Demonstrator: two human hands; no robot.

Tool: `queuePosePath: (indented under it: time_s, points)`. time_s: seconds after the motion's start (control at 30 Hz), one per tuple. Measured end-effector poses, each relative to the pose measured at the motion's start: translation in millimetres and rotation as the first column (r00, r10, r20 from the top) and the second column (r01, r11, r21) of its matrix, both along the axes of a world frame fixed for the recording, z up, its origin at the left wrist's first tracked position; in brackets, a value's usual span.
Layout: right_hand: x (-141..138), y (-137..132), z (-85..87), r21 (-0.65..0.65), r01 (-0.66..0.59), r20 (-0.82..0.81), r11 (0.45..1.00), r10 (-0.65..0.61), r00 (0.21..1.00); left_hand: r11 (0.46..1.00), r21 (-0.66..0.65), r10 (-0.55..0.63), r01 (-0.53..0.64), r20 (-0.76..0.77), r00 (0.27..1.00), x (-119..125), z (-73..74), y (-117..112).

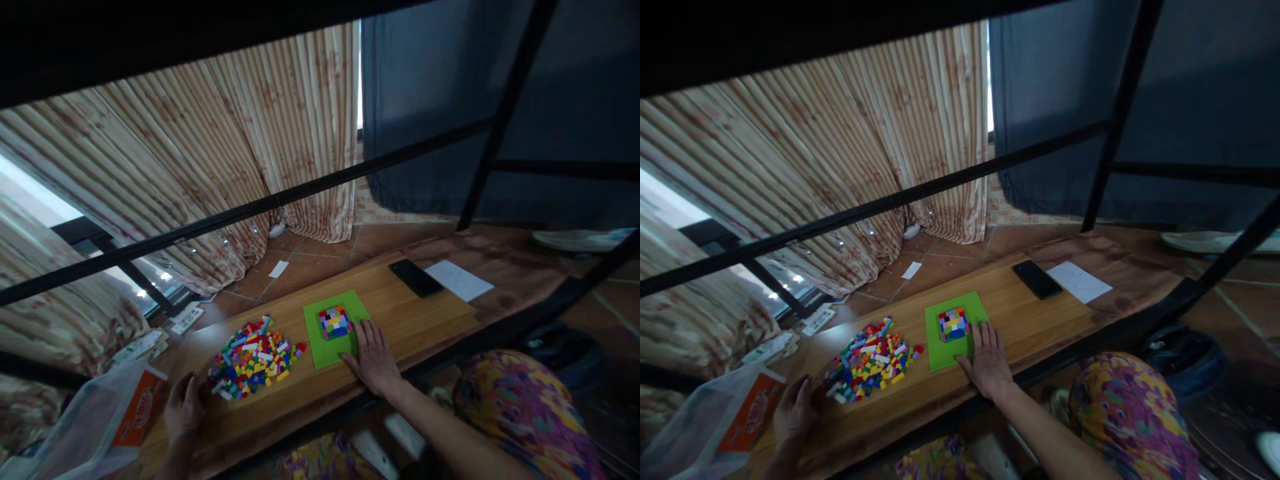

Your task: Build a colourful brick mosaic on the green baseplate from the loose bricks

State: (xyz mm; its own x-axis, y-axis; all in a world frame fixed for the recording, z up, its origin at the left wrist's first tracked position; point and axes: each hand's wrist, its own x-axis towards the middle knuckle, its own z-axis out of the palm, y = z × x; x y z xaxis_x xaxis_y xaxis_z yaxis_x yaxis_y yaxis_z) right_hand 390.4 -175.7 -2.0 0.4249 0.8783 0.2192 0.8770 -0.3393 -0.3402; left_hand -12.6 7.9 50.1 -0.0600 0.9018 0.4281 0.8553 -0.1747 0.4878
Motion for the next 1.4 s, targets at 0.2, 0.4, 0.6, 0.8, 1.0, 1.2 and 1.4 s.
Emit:
queuePosePath:
  time_s: [0.2, 0.4, 0.6, 0.8, 1.0, 1.2, 1.4]
  points:
    - [0.2, 2.2, 16.8, -0.117, -0.014, 0.002, 0.993, 0.015, 1.000, 0.983, -0.048, 0.181, -0.176, 0.120, 0.976, -6.8, 32.7, -5.3]
    - [8.9, 6.3, 40.1, -0.260, -0.093, -0.002, 0.961, 0.096, 0.995, 0.991, 0.043, 0.107, -0.126, 0.301, 0.948, 24.1, 41.5, -44.7]
    - [15.9, 8.5, 56.1, -0.312, -0.138, -0.064, 0.940, 0.124, 0.990, 0.992, -0.122, 0.041, 0.021, 0.488, 0.872, 78.7, 3.0, -111.6]
    - [19.7, 7.7, 55.1, -0.302, -0.164, -0.048, 0.939, 0.157, 0.986, 0.967, -0.159, -0.070, 0.199, 0.585, 0.808, 128.7, -21.2, -159.1]
    - [22.9, 0.1, 17.9, -0.143, -0.124, -0.004, 0.982, 0.125, 0.992, 0.920, -0.168, -0.216, 0.353, 0.532, 0.818, 164.4, -24.0, -183.7]
    - [28.1, -2.8, -2.7, 0.021, -0.109, -0.015, 0.994, 0.109, 0.994, 0.906, -0.129, -0.331, 0.404, 0.378, 0.864, 176.7, -24.0, -184.7]
    - [37.1, -5.0, -4.3, 0.053, -0.122, -0.028, 0.991, 0.124, 0.992, 0.918, -0.099, -0.338, 0.385, 0.313, 0.887, 178.8, -30.4, -181.5]
